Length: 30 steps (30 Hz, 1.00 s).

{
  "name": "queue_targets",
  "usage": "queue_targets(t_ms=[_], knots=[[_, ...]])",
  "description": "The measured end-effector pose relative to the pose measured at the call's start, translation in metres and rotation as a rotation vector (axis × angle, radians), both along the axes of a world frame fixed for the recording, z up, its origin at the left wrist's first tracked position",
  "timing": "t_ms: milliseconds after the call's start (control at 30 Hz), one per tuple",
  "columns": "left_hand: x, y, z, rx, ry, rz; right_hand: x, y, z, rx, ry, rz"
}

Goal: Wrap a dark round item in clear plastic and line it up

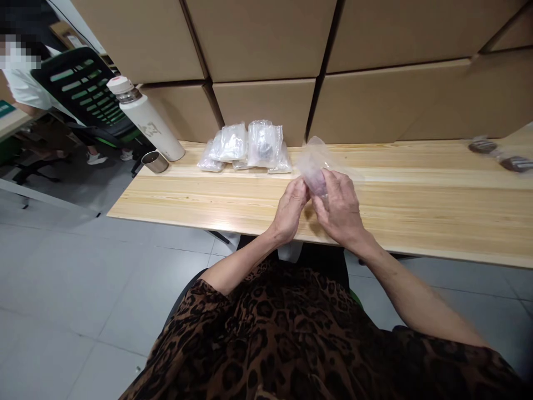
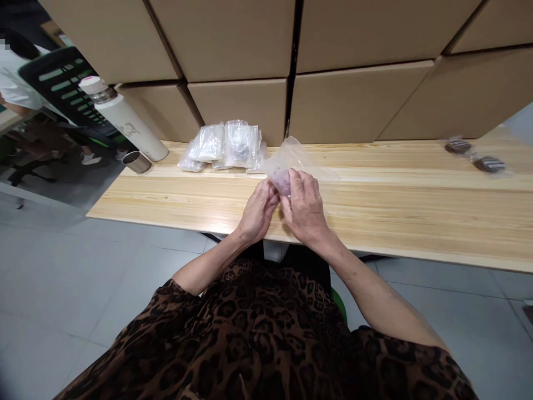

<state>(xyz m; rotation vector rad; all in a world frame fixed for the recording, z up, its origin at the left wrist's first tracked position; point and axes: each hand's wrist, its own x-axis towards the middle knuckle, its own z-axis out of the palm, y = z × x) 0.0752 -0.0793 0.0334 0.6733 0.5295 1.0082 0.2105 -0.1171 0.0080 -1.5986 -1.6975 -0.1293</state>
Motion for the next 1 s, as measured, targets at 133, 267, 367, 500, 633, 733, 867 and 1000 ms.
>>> queue_targets(t_ms=[133,267,367,500,633,733,867,1000], knots=[[-0.001,0.007,-0.008,0.05,0.0,-0.01,0.008,-0.006,0.018,-0.061,0.198,0.143],[-0.002,0.014,-0.012,0.037,-0.028,-0.08,0.015,-0.007,0.032,-0.257,0.546,0.355],[0.0,0.015,-0.009,-0.03,-0.028,-0.085,0.022,-0.003,0.032,-0.338,0.683,0.391],[0.007,0.013,-0.005,-0.117,-0.009,0.054,0.015,-0.007,0.024,-0.07,0.294,0.083],[0.014,0.01,-0.005,-0.126,-0.004,0.149,-0.01,-0.019,0.014,0.052,-0.109,0.024],[0.012,0.005,-0.002,-0.045,-0.005,0.114,-0.022,-0.021,0.003,0.018,-0.176,0.0],[0.002,-0.002,0.008,0.054,-0.008,0.003,-0.017,-0.017,-0.004,0.021,-0.153,0.006],[-0.007,-0.003,0.01,0.143,-0.003,-0.044,-0.003,-0.016,0.005,0.031,-0.077,0.058]])
